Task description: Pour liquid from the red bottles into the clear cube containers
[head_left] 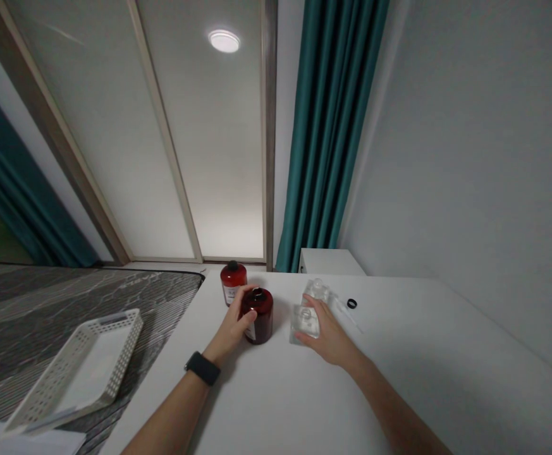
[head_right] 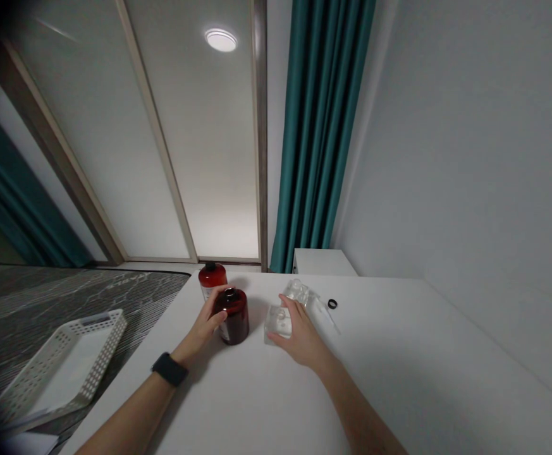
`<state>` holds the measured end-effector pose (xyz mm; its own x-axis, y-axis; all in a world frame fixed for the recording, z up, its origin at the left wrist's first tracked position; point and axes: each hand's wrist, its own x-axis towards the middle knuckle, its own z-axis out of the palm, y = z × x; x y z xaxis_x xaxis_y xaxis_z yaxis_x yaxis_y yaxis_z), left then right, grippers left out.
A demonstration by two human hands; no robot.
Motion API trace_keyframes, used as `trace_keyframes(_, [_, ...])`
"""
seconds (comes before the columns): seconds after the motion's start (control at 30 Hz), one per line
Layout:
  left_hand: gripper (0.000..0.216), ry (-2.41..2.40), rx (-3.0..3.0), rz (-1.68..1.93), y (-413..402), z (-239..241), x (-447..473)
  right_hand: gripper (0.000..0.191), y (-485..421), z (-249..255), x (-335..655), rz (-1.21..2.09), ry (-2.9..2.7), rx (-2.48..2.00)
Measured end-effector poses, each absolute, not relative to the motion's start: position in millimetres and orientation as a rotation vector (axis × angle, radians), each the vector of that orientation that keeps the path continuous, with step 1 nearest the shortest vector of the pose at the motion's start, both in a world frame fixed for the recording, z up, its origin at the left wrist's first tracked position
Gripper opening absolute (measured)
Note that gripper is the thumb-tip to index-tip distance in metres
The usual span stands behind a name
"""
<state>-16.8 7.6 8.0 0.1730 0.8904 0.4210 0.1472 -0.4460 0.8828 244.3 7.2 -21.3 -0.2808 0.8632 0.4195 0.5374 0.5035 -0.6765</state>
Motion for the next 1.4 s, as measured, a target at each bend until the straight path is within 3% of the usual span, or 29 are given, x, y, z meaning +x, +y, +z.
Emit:
trace_keyframes(0.33, [0.056, 1.017, 1.739, 1.442, 8.8, -0.7, -11.7, 0.085, 7.1, -29.2, 242.0, 0.68, -1.855, -1.277])
trace_keyframes(0.53, [0.078, 0.961, 1.62, 1.439, 11.2, -10.9, 1.3, 0.087, 5.4, -18.4, 240.1, 0.879, -1.811, -1.427])
trace_keyframes(1.0, [0.062, 1.088, 1.676, 1.39, 4.1, -6.6, 5.7, 0.081, 1.0, -13.1, 231.7, 0.98, -1.58, -1.265])
trace_keyframes(1.4, [0.071, 0.959, 1.581, 1.354, -0.4, -11.3, 13.5, 0.083, -13.4, -2.1, 219.0, 1.176, -1.464, -1.101])
